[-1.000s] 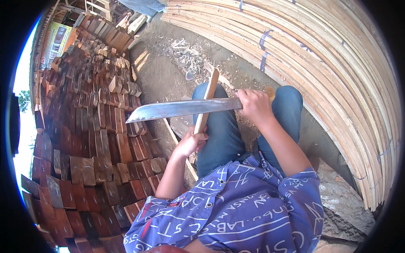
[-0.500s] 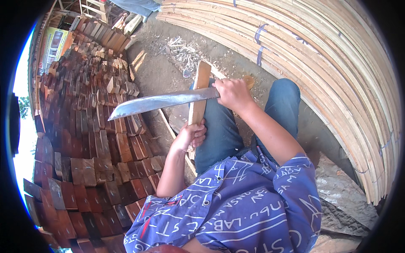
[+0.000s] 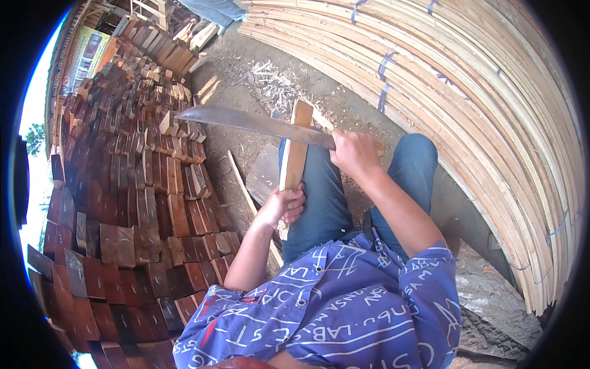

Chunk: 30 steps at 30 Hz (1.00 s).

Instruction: The person sits on the ground and uses a large curved blade to shave and shape a rectangular piece of wood. They hold the wood against their leg and repeatedly slice off thin layers, turning the piece to work on different sides.

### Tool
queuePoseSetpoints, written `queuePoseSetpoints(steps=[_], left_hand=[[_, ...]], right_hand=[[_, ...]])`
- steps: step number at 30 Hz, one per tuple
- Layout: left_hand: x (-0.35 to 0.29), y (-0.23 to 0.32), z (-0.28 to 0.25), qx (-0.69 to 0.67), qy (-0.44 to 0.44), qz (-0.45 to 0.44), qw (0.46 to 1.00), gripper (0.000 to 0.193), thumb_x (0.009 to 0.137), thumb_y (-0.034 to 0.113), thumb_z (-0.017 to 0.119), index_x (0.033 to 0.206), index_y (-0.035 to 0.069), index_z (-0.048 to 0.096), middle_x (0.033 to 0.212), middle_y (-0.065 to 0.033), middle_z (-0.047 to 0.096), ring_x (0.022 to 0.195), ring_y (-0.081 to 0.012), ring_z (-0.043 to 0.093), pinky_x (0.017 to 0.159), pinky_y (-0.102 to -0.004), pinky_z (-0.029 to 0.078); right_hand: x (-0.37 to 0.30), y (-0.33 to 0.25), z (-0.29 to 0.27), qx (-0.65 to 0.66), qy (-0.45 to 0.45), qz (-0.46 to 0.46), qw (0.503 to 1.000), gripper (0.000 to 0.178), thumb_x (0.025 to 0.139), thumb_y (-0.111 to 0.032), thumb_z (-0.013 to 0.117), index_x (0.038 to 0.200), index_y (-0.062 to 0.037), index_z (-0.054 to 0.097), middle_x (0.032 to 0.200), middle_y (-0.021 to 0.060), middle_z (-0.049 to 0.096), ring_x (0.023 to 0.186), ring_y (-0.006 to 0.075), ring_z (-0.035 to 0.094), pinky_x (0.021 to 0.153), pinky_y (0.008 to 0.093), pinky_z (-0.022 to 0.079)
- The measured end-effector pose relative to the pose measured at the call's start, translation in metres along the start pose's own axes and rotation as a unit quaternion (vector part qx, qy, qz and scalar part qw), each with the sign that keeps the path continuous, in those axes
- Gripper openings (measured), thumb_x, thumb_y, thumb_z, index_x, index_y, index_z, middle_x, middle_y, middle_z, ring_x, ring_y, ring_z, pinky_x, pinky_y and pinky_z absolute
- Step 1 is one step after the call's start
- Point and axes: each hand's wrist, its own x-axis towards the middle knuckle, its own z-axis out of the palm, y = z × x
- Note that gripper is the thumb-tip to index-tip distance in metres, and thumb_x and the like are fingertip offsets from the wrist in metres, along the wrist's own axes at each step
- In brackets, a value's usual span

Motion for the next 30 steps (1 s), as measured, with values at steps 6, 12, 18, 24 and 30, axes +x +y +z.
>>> queuePoseSetpoints(steps=[6, 12, 18, 24, 30], left_hand=[[-0.002, 0.006, -0.006, 0.001, -0.028, -0.028, 0.999, 0.010, 0.088, 0.011, 0.052, 0.095, 0.013, 0.045, 0.057, 0.0060, 0.033, 0.039, -0.0078, 0.030, 0.035, -0.0253, 0.023], [0.005, 0.001, -0.005, -0.034, -0.033, -0.008, 0.999, 0.010, 0.091, 0.010, 0.054, 0.091, 0.013, 0.044, 0.056, 0.0062, 0.034, 0.039, -0.0069, 0.030, 0.034, -0.0261, 0.023], [0.006, -0.001, -0.008, -0.013, -0.036, -0.003, 0.999, 0.010, 0.091, 0.011, 0.053, 0.089, 0.013, 0.044, 0.055, 0.0061, 0.034, 0.038, -0.0069, 0.031, 0.034, -0.0261, 0.024], [0.002, 0.010, -0.012, -0.041, -0.055, -0.032, 0.997, 0.011, 0.092, 0.018, 0.055, 0.095, 0.013, 0.046, 0.060, 0.0061, 0.035, 0.041, -0.0071, 0.031, 0.035, -0.0254, 0.024], [0.002, 0.004, -0.005, 0.008, -0.013, -0.001, 1.000, 0.007, 0.090, 0.012, 0.053, 0.090, 0.012, 0.046, 0.056, 0.0054, 0.035, 0.039, -0.0075, 0.031, 0.035, -0.0259, 0.025]], right_hand=[[0.007, -0.006, -0.006, 0.001, 0.064, -0.138, 0.988, 0.016, 0.069, -0.010, 0.070, 0.084, -0.0059, 0.064, 0.073, 0.0142, 0.066, 0.068, 0.0330, 0.068, 0.063, 0.0458, 0.053], [0.013, 0.008, -0.008, -0.038, 0.015, -0.006, 0.999, 0.015, 0.070, -0.011, 0.070, 0.081, -0.0061, 0.061, 0.073, 0.0146, 0.067, 0.069, 0.0347, 0.068, 0.062, 0.0470, 0.052], [-0.005, -0.022, -0.003, -0.025, 0.023, -0.139, 0.990, 0.018, 0.069, -0.013, 0.074, 0.079, -0.0074, 0.060, 0.069, 0.0129, 0.065, 0.065, 0.0305, 0.067, 0.062, 0.0439, 0.054], [0.033, 0.014, -0.014, -0.060, 0.031, -0.024, 0.997, 0.020, 0.071, -0.013, 0.074, 0.088, -0.0065, 0.066, 0.076, 0.0139, 0.068, 0.071, 0.0299, 0.070, 0.063, 0.0423, 0.055], [0.010, -0.019, -0.011, -0.032, -0.012, -0.070, 0.997, 0.016, 0.072, -0.013, 0.071, 0.081, -0.0040, 0.062, 0.077, 0.0164, 0.068, 0.072, 0.0312, 0.070, 0.063, 0.0415, 0.055]])
